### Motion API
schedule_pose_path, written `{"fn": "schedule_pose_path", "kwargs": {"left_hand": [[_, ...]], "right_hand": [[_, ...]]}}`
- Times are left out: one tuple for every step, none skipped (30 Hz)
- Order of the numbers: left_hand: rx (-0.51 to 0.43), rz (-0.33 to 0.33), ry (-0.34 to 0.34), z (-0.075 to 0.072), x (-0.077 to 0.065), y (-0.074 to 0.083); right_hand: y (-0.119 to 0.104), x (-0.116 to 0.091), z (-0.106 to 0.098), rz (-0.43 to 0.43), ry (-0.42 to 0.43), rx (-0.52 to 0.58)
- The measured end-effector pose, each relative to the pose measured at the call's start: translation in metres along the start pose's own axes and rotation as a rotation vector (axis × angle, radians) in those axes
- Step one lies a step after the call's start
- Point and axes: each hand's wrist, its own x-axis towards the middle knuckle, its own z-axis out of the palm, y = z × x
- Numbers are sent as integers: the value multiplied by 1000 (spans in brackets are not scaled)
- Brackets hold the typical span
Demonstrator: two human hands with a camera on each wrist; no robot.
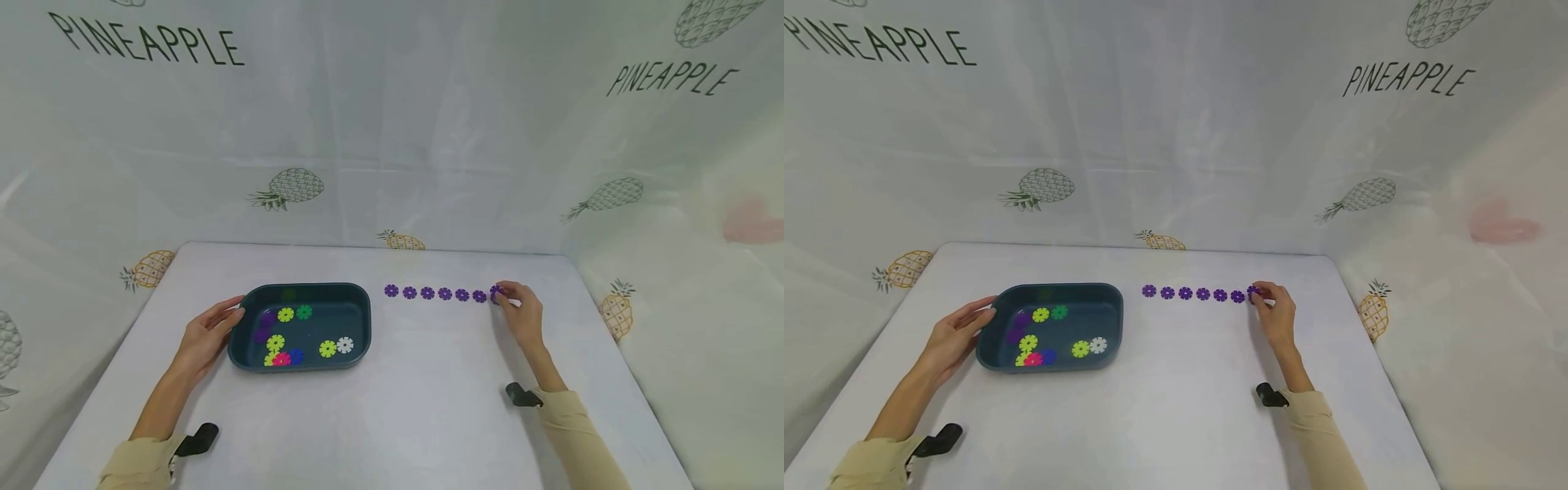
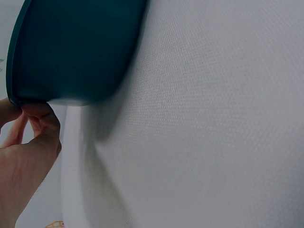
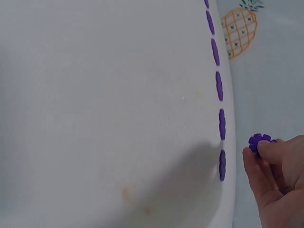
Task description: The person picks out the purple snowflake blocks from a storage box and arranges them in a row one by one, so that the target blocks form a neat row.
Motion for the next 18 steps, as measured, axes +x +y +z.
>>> {"fn": "schedule_pose_path", "kwargs": {"left_hand": [[-3, -3, 0, 0, 0, 0], [-3, -4, 0, 0, 1, 0], [0, -5, -1, 0, 1, 0], [1, -5, -1, 0, 2, 0], [1, -7, -1, 0, 2, -1], [4, -9, -1, 0, 2, -1], [8, -10, 0, 0, 2, -1], [16, -9, 1, 0, 3, -2], [21, -9, 0, 0, 2, -2], [33, -6, 0, 0, 2, -2], [46, -3, -1, 0, 2, -2], [48, -4, -1, 0, 2, -2], [55, -2, -2, 0, 2, -1], [57, -2, -2, 0, 1, -1], [62, 0, -5, 0, 1, -1], [66, 2, -5, 0, 0, -1], [67, 3, -5, 0, 0, 0], [69, 5, -4, 0, 0, 0]], "right_hand": [[2, 0, -2, 14, 4, -5], [5, 0, -4, 32, 7, -7], [7, 0, -6, 49, 11, -13], [10, 0, -7, 61, 13, -17], [12, 1, -9, 75, 12, -19], [13, 1, -10, 88, 10, -24], [16, 1, -11, 103, 7, -30], [18, 1, -12, 116, 4, -39], [20, 2, -13, 127, 2, -48], [23, 2, -13, 140, -2, -57], [25, 2, -14, 153, -7, -68], [27, 2, -14, 164, -12, -75], [28, 2, -15, 173, -15, -81], [30, 2, -15, 179, -18, -88], [31, 2, -16, 183, -21, -89], [32, 2, -16, 183, -24, -92], [33, 2, -17, 182, -26, -93], [34, 2, -18, 180, -29, -93]]}}
